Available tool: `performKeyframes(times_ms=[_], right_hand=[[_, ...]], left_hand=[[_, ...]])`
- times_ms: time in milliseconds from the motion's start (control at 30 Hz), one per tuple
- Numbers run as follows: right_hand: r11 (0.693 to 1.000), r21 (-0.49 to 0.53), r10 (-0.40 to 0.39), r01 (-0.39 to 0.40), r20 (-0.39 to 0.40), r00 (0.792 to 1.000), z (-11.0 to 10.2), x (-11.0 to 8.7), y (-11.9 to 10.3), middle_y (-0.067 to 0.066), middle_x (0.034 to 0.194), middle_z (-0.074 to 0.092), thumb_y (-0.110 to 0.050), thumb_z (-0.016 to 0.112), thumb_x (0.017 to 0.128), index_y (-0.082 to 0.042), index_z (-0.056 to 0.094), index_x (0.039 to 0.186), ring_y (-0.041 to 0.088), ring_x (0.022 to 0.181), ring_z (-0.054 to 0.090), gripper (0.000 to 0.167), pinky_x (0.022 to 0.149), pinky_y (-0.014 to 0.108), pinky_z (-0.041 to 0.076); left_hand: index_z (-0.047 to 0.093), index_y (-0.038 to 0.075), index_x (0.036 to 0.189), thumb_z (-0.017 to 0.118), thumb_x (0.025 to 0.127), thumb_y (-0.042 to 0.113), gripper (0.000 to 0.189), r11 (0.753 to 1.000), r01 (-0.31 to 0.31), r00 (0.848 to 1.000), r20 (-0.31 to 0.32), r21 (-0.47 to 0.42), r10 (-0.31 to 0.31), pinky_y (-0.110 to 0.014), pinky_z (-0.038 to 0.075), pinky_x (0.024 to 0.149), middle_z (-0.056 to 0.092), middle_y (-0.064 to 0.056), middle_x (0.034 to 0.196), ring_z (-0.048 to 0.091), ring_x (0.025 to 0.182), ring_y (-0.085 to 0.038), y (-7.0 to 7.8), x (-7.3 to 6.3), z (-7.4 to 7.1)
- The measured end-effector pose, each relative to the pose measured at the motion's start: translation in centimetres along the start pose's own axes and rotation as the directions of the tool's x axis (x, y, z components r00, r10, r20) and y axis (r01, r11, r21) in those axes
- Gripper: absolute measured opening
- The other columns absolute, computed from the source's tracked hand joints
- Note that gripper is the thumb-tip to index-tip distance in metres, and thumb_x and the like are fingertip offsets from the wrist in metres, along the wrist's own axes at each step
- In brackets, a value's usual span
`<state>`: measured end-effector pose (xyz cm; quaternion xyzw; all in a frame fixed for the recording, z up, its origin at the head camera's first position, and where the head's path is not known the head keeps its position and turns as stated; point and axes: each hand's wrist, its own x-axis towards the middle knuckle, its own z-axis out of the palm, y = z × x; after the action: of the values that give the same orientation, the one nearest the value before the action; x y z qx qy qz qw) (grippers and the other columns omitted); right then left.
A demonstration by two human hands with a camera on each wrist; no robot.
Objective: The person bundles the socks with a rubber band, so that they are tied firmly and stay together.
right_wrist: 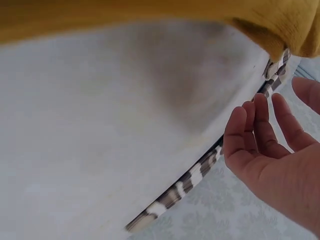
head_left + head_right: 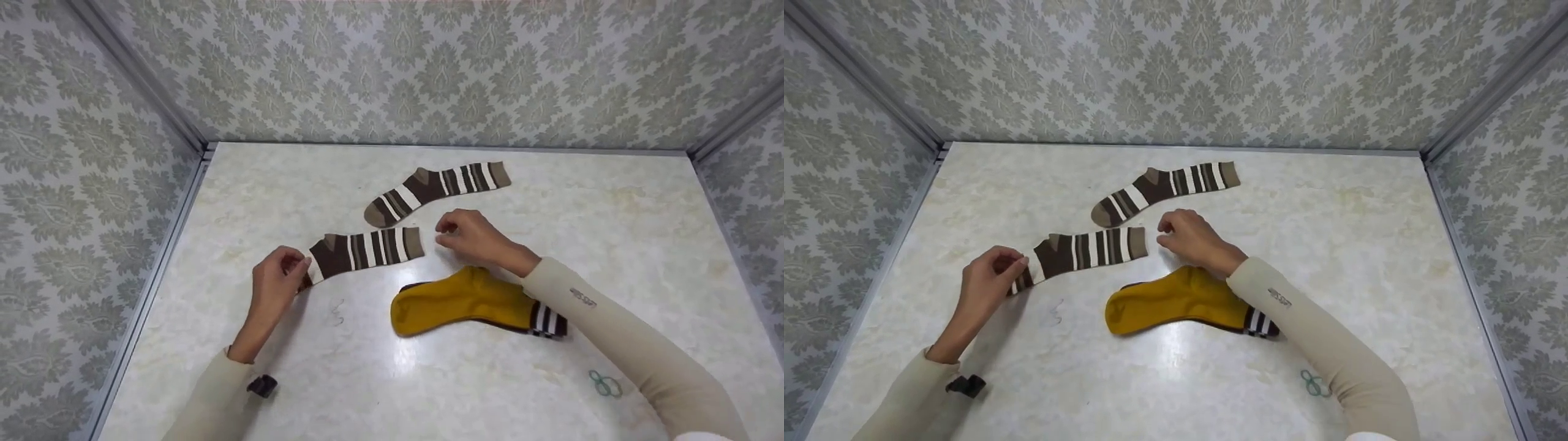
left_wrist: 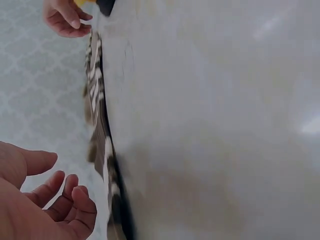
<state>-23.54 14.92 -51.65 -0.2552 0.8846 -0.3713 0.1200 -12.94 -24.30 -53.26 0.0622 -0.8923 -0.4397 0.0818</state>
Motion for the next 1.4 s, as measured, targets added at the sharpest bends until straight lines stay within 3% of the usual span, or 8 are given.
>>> performKeyframes(times_ms=[200,367,567,767,900,1067,1267,1400], right_hand=[[0.999,-0.039,-0.004,0.004,0.004,1.0,1.5,2.7,-1.3,0.022,0.114,0.073,-0.01,0.072,0.101,0.006,0.077,0.118,0.034,0.106,0.065,0.024,0.098,0.049,0.053],[0.996,-0.089,-0.007,0.008,0.013,1.0,2.7,4.3,-2.2,0.019,0.113,0.072,-0.01,0.072,0.1,0.004,0.077,0.116,0.032,0.106,0.064,0.022,0.098,0.047,0.052],[0.989,-0.148,-0.007,0.014,0.048,0.999,3.9,5.2,-2.7,0.017,0.111,0.072,-0.009,0.072,0.102,0.002,0.076,0.115,0.033,0.105,0.065,0.018,0.096,0.048,0.054],[0.993,-0.113,-0.012,0.018,0.056,0.998,3.8,4.4,-2.7,0.016,0.107,0.074,-0.005,0.069,0.102,0.001,0.078,0.109,0.03,0.1,0.067,0.013,0.091,0.045,0.056],[0.999,-0.014,-0.047,0.047,0.002,0.999,2.3,2.4,-2.6,0.015,0.106,0.073,-0.004,0.07,0.104,0.002,0.077,0.105,0.027,0.098,0.065,0.009,0.09,0.043,0.053],[0.994,0.099,-0.041,0.049,-0.082,0.996,-0.9,-1.2,-2.7,0.011,0.108,0.076,-0.007,0.069,0.108,-0.001,0.077,0.108,0.025,0.1,0.071,0.009,0.09,0.043,0.057],[0.99,0.132,-0.01,0.04,-0.22,0.975,-4.5,-6.1,-1.9,0.005,0.108,0.078,-0.011,0.072,0.108,-0.007,0.078,0.112,0.019,0.1,0.072,0.008,0.091,0.041,0.058],[0.991,0.135,0.038,0.001,-0.285,0.958,-6.0,-9.5,-1.2,0.006,0.107,0.077,-0.011,0.074,0.107,-0.007,0.079,0.112,0.015,0.098,0.071,0.008,0.09,0.029,0.057]], left_hand=[[0.073,-0.005,0.111,0.074,0.104,0.011,0.017,0.996,0.026,0.999,-0.026,0.091,-0.024,-0.043,0.048,0.083,0.07,-0.023,0.103,0.064,0.096,-0.036,-1.8,0.8,-1.7],[0.071,-0.01,0.116,0.074,0.103,0.008,0.023,0.988,0.045,0.999,-0.009,0.15,-0.044,-0.054,0.044,0.094,0.067,-0.029,0.11,0.058,0.107,-0.043,-2.7,0.9,-2.2],[0.071,-0.009,0.116,0.075,0.102,0.005,0.02,0.98,0.067,0.997,0.024,0.188,-0.072,-0.055,0.045,0.093,0.067,-0.027,0.107,0.058,0.106,-0.042,-2.9,0.8,-2.1],[0.073,-0.004,0.1,0.073,0.1,0.002,0.006,0.983,0.013,0.998,0.054,0.186,-0.023,-0.045,0.045,0.08,0.064,-0.016,0.09,0.055,0.09,-0.033,-4.0,1.2,-0.9],[0.07,-0.003,0.101,0.069,0.104,0.002,0.006,0.994,-0.002,0.996,0.083,0.108,-0.008,-0.04,0.045,0.078,0.064,-0.015,0.092,0.058,0.087,-0.03,-1.9,1.1,-0.4],[0.068,0.0,0.105,0.07,0.106,0.004,0.005,0.999,-0.032,0.994,0.107,0.028,0.029,-0.034,0.048,0.076,0.071,-0.015,0.095,0.062,0.086,-0.025,2.6,0.3,0.0],[0.07,0.004,0.102,0.075,0.102,0.003,0.006,0.993,-0.067,0.984,0.158,-0.099,0.083,-0.028,0.046,0.066,0.07,-0.008,0.089,0.058,0.076,-0.02,6.8,-0.8,1.8],[0.071,0.006,0.102,0.076,0.1,0.001,0.008,0.983,-0.065,0.972,0.211,-0.172,0.101,-0.027,0.046,0.065,0.07,-0.005,0.087,0.058,0.076,-0.019,8.8,-1.7,2.8]])
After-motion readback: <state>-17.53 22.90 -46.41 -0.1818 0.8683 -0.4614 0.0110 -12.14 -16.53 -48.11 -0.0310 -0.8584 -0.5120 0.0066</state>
